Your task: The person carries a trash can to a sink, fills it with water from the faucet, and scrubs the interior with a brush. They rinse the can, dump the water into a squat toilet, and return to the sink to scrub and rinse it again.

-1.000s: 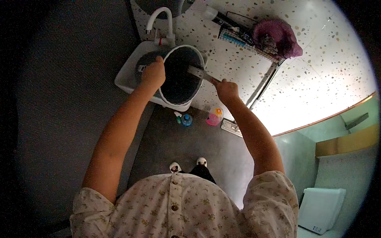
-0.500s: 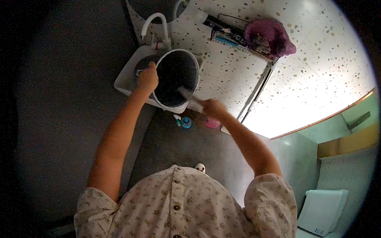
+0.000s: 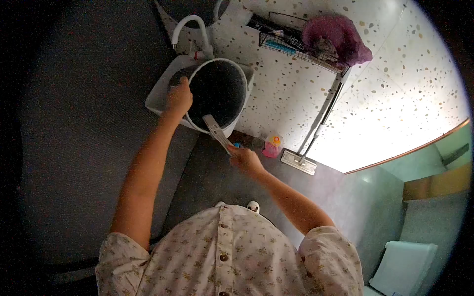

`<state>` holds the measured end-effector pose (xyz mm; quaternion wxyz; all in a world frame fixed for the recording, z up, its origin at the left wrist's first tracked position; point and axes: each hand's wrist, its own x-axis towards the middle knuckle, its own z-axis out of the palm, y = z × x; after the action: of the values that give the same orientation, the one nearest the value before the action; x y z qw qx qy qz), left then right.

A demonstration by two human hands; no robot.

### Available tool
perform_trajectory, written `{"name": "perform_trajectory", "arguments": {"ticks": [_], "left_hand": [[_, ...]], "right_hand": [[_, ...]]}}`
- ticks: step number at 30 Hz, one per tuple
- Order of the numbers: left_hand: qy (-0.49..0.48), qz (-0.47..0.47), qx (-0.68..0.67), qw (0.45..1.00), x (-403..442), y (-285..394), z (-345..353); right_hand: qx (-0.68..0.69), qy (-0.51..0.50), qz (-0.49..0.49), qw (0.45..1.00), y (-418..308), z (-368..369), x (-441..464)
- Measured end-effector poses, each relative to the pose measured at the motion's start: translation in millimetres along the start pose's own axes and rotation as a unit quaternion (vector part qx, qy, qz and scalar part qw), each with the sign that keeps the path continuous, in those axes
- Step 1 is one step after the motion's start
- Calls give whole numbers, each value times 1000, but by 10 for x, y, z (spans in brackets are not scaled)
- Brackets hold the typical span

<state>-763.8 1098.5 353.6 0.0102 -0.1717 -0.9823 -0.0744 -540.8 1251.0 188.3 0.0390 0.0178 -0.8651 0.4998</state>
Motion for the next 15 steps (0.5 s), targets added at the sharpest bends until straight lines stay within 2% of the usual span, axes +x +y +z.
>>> {"name": "perform_trajectory", "arguments": {"ticks": [1,3,4,6,8,11,14,15], "left_hand": [[17,18,-5,1000,-7,4,-9],[21,2,-9,1000,-29,23,-4],[29,-1,-13,999,-38,18,6],[40,-10,-16,999,-50,36,-15],[15,-7,-18,1000,-94,74,-105],[22,-18,-3,1000,-91,64,-69],[32,-39,45,998,-119,95,-42],[32,-42,45,998,-116,76,-17]], "right_hand": [[2,0,0,1000,-159,-103,-50],[-165,-40,114,979,-439,-348,-163],[-320,-102,150,930,-267,-483,-66],[-460,-27,109,881,32,-871,123],[-541,-29,78,837,150,-1294,376],[-564,37,-6,825,404,-1389,579],[-440,-2,75,895,409,-982,253],[-422,12,-1,906,684,-741,116]]}}
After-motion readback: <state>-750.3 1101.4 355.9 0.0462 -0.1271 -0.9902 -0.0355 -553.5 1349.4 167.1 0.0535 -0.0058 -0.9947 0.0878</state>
